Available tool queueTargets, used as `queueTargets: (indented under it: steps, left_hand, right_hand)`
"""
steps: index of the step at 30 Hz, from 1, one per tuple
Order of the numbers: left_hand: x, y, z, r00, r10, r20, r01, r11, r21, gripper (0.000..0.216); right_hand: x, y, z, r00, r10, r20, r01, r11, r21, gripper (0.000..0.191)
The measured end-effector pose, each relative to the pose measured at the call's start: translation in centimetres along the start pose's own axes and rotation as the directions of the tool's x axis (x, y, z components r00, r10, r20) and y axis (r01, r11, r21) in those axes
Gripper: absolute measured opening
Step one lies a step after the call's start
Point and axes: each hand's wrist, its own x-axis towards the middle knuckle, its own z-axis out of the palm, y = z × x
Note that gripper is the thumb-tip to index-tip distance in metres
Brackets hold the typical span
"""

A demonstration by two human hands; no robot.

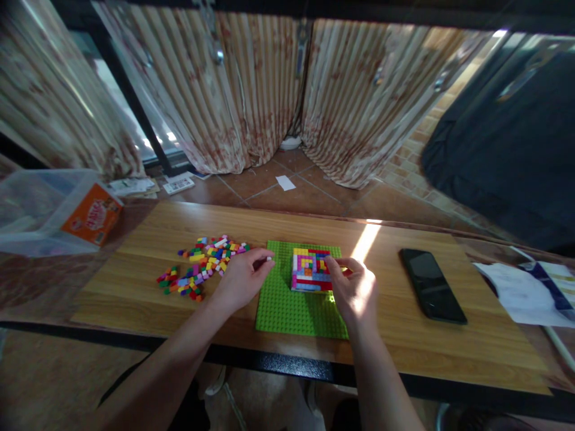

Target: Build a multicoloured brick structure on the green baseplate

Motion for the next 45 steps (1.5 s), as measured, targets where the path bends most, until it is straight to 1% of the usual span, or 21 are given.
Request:
queueTargets:
  steps: [4, 9, 12, 15, 21, 25, 27, 29, 32, 33, 35, 38, 39, 40, 41, 42, 43, 44, 45]
  left_hand:
    - [0.0, 0.0, 0.0, 1.000, 0.000, 0.000, 0.000, 1.000, 0.001, 0.017]
    - [0.0, -0.1, 0.0, 1.000, 0.003, -0.008, -0.003, 1.000, -0.007, 0.017]
    - [-0.1, 0.0, 0.0, 1.000, 0.006, -0.008, -0.006, 1.000, -0.008, 0.016]
    - [-0.1, 0.0, 0.0, 1.000, 0.015, -0.004, -0.015, 1.000, -0.015, 0.016]
    - [-0.3, 0.3, 0.2, 1.000, 0.008, 0.006, -0.007, 0.999, -0.044, 0.018]
    - [-0.4, 0.5, 0.6, 1.000, 0.011, 0.019, -0.009, 0.997, -0.079, 0.021]
    - [-0.5, 0.4, 0.9, 1.000, 0.017, 0.019, -0.015, 0.996, -0.091, 0.023]
    - [-0.5, 0.4, 1.1, 1.000, 0.016, 0.017, -0.014, 0.994, -0.112, 0.024]
    - [-0.5, 0.3, 1.3, 1.000, 0.006, 0.010, -0.005, 0.990, -0.141, 0.024]
    - [-0.4, 0.3, 1.2, 1.000, 0.004, 0.008, -0.003, 0.989, -0.146, 0.023]
    - [-0.4, 0.2, 1.1, 1.000, 0.005, -0.001, -0.005, 0.989, -0.149, 0.023]
    - [-0.1, 0.0, 0.6, 1.000, 0.003, -0.012, -0.004, 0.987, -0.159, 0.022]
    - [0.1, -0.1, 0.3, 1.000, 0.000, -0.017, -0.003, 0.987, -0.163, 0.021]
    - [0.3, -0.4, -0.1, 1.000, -0.001, -0.024, -0.003, 0.986, -0.168, 0.020]
    - [0.5, -0.6, -0.5, 0.999, -0.002, -0.033, -0.004, 0.985, -0.170, 0.020]
    - [0.7, -0.9, -1.0, 0.999, -0.003, -0.049, -0.006, 0.985, -0.170, 0.019]
    - [1.0, -1.3, -1.7, 0.998, -0.004, -0.068, -0.007, 0.986, -0.165, 0.019]
    - [1.2, -1.6, -2.4, 0.996, -0.007, -0.087, -0.007, 0.988, -0.156, 0.018]
    - [1.3, -2.0, -3.2, 0.995, -0.008, -0.103, -0.007, 0.990, -0.144, 0.018]
  right_hand:
    - [0.1, 0.2, 0.5, 1.000, -0.007, 0.013, 0.007, 1.000, 0.024, 0.048]
    - [0.1, 0.1, 0.6, 0.999, 0.031, 0.021, -0.031, 0.999, 0.037, 0.045]
    - [0.1, 0.4, 0.9, 0.999, 0.031, 0.011, -0.031, 0.999, 0.035, 0.045]
    - [-0.1, 0.6, 1.2, 1.000, 0.004, -0.009, -0.004, 1.000, 0.030, 0.043]
    - [-0.4, 0.0, 1.2, 0.994, -0.106, -0.035, 0.106, 0.994, 0.010, 0.035]
    - [-0.4, -0.1, 1.2, 0.994, -0.108, -0.020, 0.109, 0.994, 0.014, 0.034]
    - [-0.4, 0.1, 1.3, 0.995, -0.101, -0.013, 0.101, 0.994, 0.038, 0.034]
    - [-0.4, 0.3, 1.4, 0.997, -0.079, 0.019, 0.076, 0.992, 0.097, 0.037]
    - [-0.1, 0.5, 1.2, 0.995, -0.014, 0.102, -0.010, 0.973, 0.231, 0.042]
    - [0.0, 0.5, 1.0, 0.995, 0.010, 0.104, -0.037, 0.964, 0.263, 0.044]
    - [0.4, 0.4, 0.3, 0.998, 0.051, 0.036, -0.060, 0.956, 0.288, 0.046]
    - [0.6, -0.2, -0.8, 0.986, 0.077, -0.147, -0.030, 0.954, 0.299, 0.044]
    - [0.5, -0.5, -1.1, 0.980, 0.076, -0.186, -0.013, 0.948, 0.319, 0.041]
    - [0.1, -1.0, -1.3, 0.978, 0.069, -0.198, 0.006, 0.935, 0.354, 0.038]
    - [-0.5, -1.5, -1.3, 0.983, 0.052, -0.178, 0.025, 0.914, 0.406, 0.034]
    - [-1.3, -2.2, -1.2, 0.993, 0.017, -0.116, 0.039, 0.886, 0.462, 0.030]
    - [-2.3, -2.8, -1.0, 0.998, -0.047, -0.051, 0.067, 0.853, 0.518, 0.026]
    - [-3.3, -3.5, -0.7, 0.990, -0.136, 0.041, 0.091, 0.831, 0.549, 0.024]
    - [-4.4, -4.1, -0.2, 0.965, -0.229, 0.128, 0.124, 0.827, 0.548, 0.021]
